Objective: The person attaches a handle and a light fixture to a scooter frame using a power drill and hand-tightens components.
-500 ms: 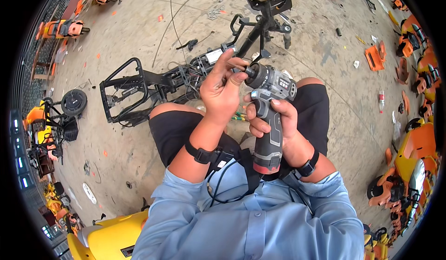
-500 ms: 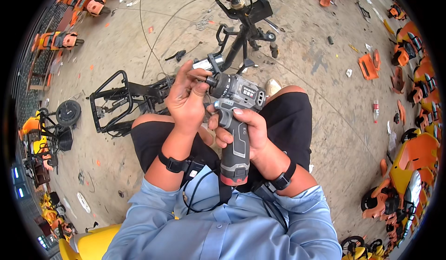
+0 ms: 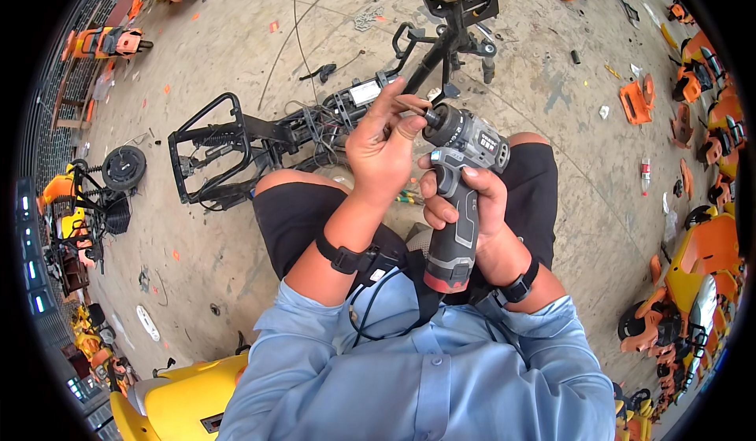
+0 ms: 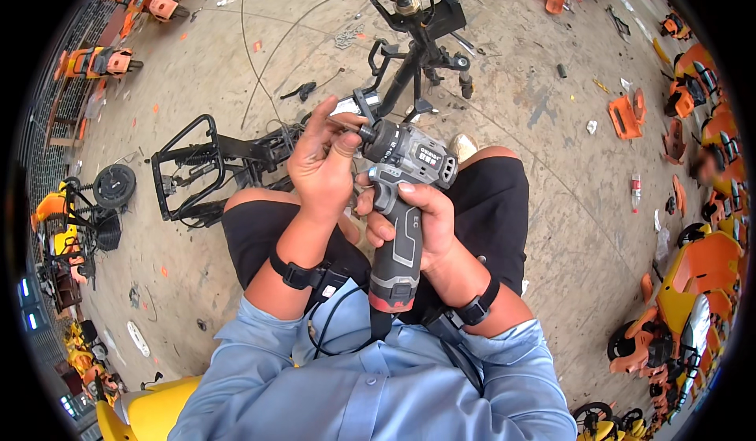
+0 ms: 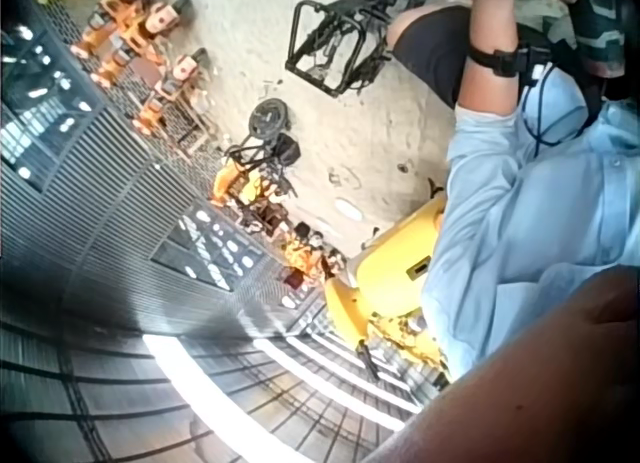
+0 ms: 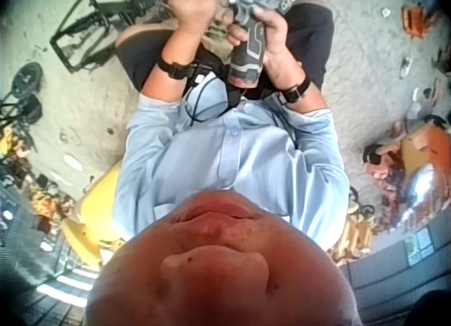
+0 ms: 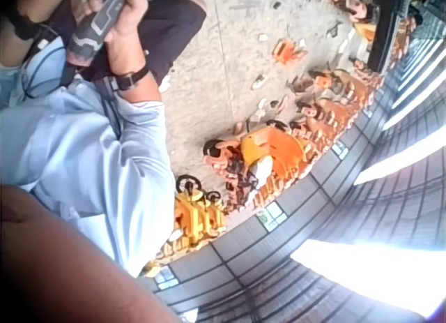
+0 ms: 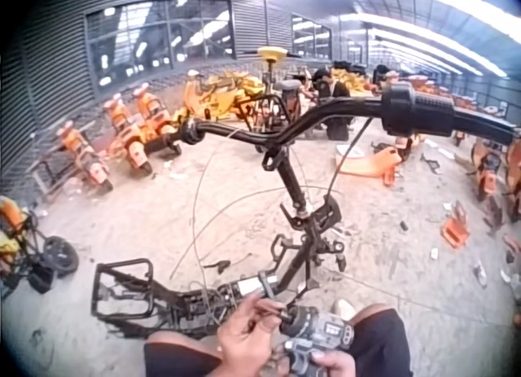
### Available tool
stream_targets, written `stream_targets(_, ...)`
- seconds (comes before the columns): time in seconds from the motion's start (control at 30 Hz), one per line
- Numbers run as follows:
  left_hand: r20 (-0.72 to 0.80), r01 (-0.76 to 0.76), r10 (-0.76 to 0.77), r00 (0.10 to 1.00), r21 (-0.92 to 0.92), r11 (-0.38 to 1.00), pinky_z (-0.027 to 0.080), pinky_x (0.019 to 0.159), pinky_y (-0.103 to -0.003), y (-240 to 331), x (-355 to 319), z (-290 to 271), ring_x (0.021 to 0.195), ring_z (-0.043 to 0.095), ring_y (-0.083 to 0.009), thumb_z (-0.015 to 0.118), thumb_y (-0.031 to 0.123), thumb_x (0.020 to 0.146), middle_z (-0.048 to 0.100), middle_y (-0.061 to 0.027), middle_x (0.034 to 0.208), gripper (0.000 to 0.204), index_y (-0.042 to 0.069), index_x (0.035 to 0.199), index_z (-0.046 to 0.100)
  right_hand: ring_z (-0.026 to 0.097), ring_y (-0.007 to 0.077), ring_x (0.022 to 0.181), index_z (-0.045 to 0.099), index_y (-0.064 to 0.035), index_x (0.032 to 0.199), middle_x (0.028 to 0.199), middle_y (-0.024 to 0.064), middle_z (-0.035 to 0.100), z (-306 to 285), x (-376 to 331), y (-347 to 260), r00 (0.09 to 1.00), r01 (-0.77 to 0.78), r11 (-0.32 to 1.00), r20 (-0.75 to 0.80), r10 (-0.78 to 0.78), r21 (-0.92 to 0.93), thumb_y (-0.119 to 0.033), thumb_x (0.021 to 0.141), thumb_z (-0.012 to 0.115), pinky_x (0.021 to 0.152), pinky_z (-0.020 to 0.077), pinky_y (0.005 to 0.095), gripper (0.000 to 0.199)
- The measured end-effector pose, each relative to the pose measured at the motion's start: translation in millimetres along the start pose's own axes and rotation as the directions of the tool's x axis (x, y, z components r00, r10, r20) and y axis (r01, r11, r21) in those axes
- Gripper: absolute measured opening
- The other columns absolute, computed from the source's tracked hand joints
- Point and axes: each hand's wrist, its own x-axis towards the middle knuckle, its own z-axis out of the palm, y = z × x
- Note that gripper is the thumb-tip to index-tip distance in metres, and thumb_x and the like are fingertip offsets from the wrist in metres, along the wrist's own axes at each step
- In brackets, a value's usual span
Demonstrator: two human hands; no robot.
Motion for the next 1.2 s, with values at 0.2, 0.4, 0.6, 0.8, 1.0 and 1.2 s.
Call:
stream_targets(0.2,0.014,0.056,-0.056,0.998,0.007,0.998,0.052,0.076,-0.023,3.7,0.2,3.2,0.085,0.062,-0.0063,0.070,-0.003,0.093,0.073,-0.0073,0.108,0.053,0.007,0.144,0.056,0.060,0.0206,0.064,0.050,0.0073,0.136,0.108,0.0240,0.068,-4.3,0.1,-7.9,1.000,-0.027,1.000,-0.005,0.027,-0.007,-0.031,0.093,0.056,0.067,0.0534,0.0388,0.059)
stream_targets(0.4,0.091,0.174,-0.162,0.983,-0.151,0.973,0.044,0.066,-0.017,8.6,3.8,4.4,0.069,0.049,0.0000,0.074,-0.001,0.090,0.070,-0.0078,0.117,0.072,0.007,0.153,0.041,0.060,0.0199,0.059,0.048,0.0101,0.136,0.104,0.0248,0.067,-16.1,0.2,-11.3,0.998,-0.023,0.998,0.053,0.020,0.058,-0.032,0.092,0.057,0.061,0.0521,0.0368,0.062)
stream_targets(0.6,0.390,0.418,-0.385,0.836,0.000,0.908,0.048,0.081,-0.020,18.6,14.7,-12.7,0.099,0.062,-0.0071,0.076,0.004,0.089,0.064,-0.0101,0.137,0.050,0.004,0.137,0.061,0.058,0.0171,0.052,0.048,0.0108,0.135,0.101,0.0246,0.066,-30.3,-0.4,-13.4,0.977,-0.114,0.986,0.195,0.088,0.125,-0.036,0.089,0.060,0.055,0.0509,0.0350,0.067)
stream_targets(0.8,0.478,0.470,-0.357,0.802,-0.138,0.872,0.051,0.089,-0.027,22.9,22.0,-18.9,0.114,0.062,-0.0134,0.077,0.000,0.086,0.064,-0.0110,0.139,0.038,0.007,0.123,0.072,0.058,0.0192,0.052,0.047,0.0063,0.140,0.113,0.0300,0.064,-37.3,4.4,-10.7,0.945,-0.224,0.960,0.279,0.171,0.169,-0.042,0.087,0.063,0.054,0.0512,0.0343,0.074)
stream_targets(1.0,0.274,0.279,-0.247,0.930,-0.086,0.956,0.053,0.095,-0.031,25.6,20.2,-20.2,0.117,0.063,-0.0174,0.072,-0.010,0.084,0.067,-0.0117,0.130,0.031,0.003,0.111,0.073,0.067,0.0392,0.109,0.043,0.0031,0.146,0.131,0.0292,0.060,-1.7,1.6,-28.2,0.933,-0.281,0.876,-0.323,0.155,-0.391,-0.046,0.099,0.057,0.097,0.0541,0.0450,0.070)
stream_targets(1.2,0.281,-0.335,0.210,0.936,0.532,0.778,0.060,0.069,-0.034,36.5,17.9,-24.8,0.086,0.074,-0.0236,0.071,-0.004,0.073,0.071,-0.0062,0.117,0.029,0.005,0.100,0.070,0.064,0.0207,0.097,0.053,-0.0007,0.135,0.118,0.0136,0.063,50.2,12.3,-29.3,0.825,-0.068,-0.245,0.084,-0.559,-0.967,-0.013,0.093,0.074,0.079,0.0560,0.0339,0.049)
